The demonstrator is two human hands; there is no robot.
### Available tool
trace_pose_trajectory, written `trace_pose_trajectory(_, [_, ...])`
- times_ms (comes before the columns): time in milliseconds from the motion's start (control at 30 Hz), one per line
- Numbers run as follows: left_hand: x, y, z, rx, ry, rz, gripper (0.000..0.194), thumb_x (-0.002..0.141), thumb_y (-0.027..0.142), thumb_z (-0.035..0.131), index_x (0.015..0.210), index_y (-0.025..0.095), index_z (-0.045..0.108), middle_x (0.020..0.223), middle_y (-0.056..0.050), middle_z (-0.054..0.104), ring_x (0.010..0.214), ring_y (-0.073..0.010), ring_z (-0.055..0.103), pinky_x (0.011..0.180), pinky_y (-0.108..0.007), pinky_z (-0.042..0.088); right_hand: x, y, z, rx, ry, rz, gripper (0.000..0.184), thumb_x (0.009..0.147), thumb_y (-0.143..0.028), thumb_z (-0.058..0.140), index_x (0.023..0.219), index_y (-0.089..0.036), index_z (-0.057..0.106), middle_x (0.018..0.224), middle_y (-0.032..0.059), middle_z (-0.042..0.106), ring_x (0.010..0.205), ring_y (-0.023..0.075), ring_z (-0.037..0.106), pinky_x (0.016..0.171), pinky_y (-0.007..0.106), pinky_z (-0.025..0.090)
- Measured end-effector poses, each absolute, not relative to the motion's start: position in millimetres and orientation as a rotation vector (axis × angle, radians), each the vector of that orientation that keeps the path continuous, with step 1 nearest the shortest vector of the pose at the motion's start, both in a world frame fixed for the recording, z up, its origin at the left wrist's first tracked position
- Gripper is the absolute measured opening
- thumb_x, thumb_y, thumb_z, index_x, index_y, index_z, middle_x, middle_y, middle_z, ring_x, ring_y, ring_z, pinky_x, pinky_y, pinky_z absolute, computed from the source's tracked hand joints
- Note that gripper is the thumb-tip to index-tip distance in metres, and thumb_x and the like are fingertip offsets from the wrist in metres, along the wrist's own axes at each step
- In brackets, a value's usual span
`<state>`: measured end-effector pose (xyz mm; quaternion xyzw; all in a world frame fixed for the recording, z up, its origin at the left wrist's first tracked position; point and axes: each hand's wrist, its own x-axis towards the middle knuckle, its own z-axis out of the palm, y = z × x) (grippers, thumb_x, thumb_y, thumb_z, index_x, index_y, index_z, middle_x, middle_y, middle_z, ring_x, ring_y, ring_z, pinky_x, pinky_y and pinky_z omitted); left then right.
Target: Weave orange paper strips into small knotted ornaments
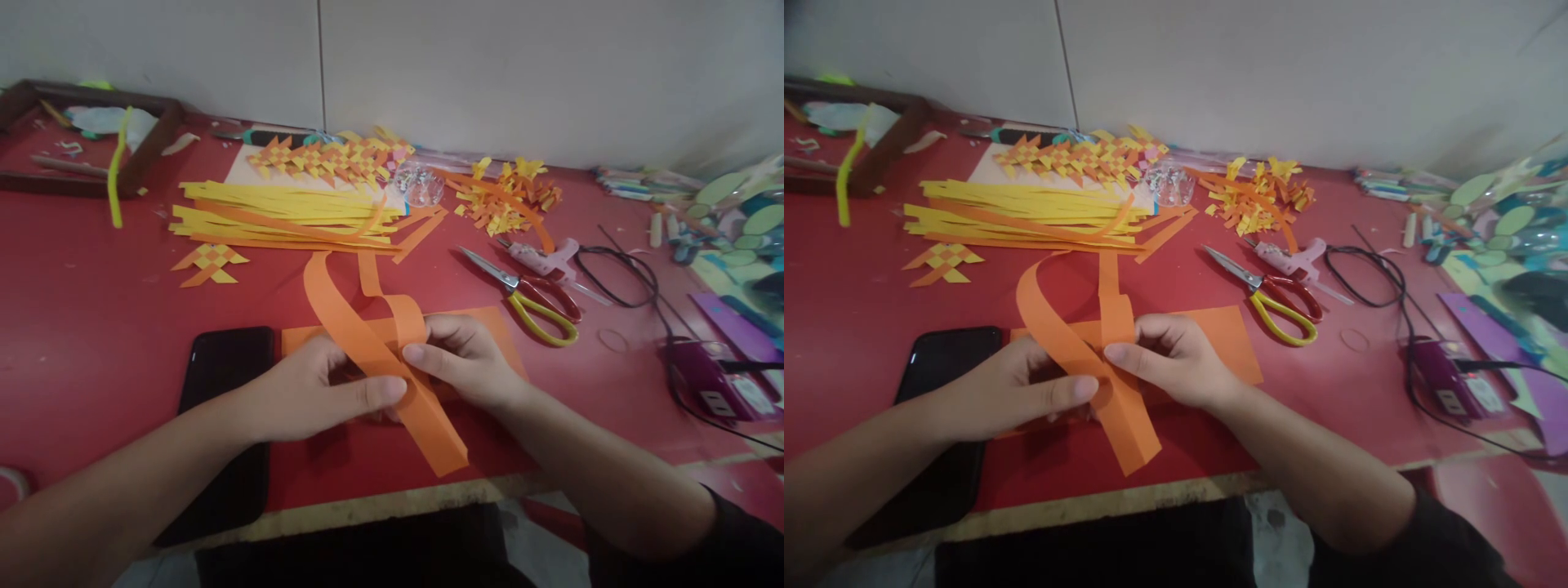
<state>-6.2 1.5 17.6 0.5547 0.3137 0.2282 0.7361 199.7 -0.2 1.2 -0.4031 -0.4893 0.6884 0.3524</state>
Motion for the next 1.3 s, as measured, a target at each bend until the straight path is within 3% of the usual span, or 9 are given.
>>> trace_pose_trajectory(200, [-6.5,-0.1,11.9,1.244,0.676,0.513,0.015,0.089,0.023,0.062,0.099,0.017,0.070,0.091,-0.004,0.075,0.083,-0.0154,0.070,0.074,-0.024,0.057,199.5,1.0,3.5,-0.942,-1.337,1.866,0.025,0.081,-0.041,0.073,0.078,-0.016,0.071,0.072,0.0019,0.069,0.064,0.0127,0.063,0.061,0.024,0.053])
trace_pose_trajectory(367, [-6.6,1.4,10.8,1.289,0.680,0.573,0.021,0.088,0.023,0.062,0.106,0.019,0.072,0.100,-0.003,0.075,0.087,-0.0148,0.069,0.081,-0.025,0.055,199.4,-0.2,3.8,-0.976,-1.381,1.811,0.029,0.080,-0.040,0.074,0.068,-0.016,0.064,0.065,-0.0003,0.061,0.057,0.0100,0.055,0.053,0.022,0.046])
trace_pose_trajectory(600, [-4.4,1.8,12.2,1.261,0.712,0.553,0.020,0.088,0.025,0.061,0.102,0.019,0.074,0.078,-0.001,0.072,0.059,-0.0092,0.059,0.056,-0.018,0.049,199.5,-0.5,1.7,-1.012,-1.409,1.734,0.034,0.079,-0.044,0.074,0.064,-0.017,0.061,0.064,-0.0007,0.058,0.060,0.0117,0.055,0.056,0.024,0.047])
trace_pose_trajectory(767, [-4.6,2.0,10.4,1.230,0.702,0.559,0.018,0.088,0.025,0.062,0.099,0.020,0.075,0.075,0.000,0.069,0.053,-0.0066,0.051,0.047,-0.015,0.041,199.3,-0.6,0.2,-1.001,-1.396,1.726,0.031,0.080,-0.041,0.073,0.065,-0.017,0.061,0.067,-0.0005,0.060,0.062,0.0117,0.056,0.057,0.024,0.048])
trace_pose_trajectory(1033, [-6.8,2.2,9.5,1.214,0.742,0.536,0.019,0.088,0.028,0.062,0.097,0.016,0.073,0.076,-0.001,0.070,0.053,-0.0071,0.051,0.047,-0.016,0.042,198.2,-0.9,1.6,-0.976,-1.372,1.728,0.028,0.081,-0.039,0.073,0.067,-0.017,0.062,0.069,0.0003,0.064,0.062,0.0115,0.059,0.057,0.023,0.049])
trace_pose_trajectory(1300, [-6.5,1.3,11.4,1.219,0.789,0.534,0.016,0.087,0.029,0.063,0.083,0.015,0.068,0.069,0.000,0.067,0.050,-0.0071,0.050,0.045,-0.016,0.040,199.4,-1.3,-0.2,-1.022,-1.269,1.773,0.027,0.078,-0.041,0.076,0.072,-0.016,0.065,0.069,0.0013,0.069,0.063,0.0126,0.063,0.058,0.023,0.053])
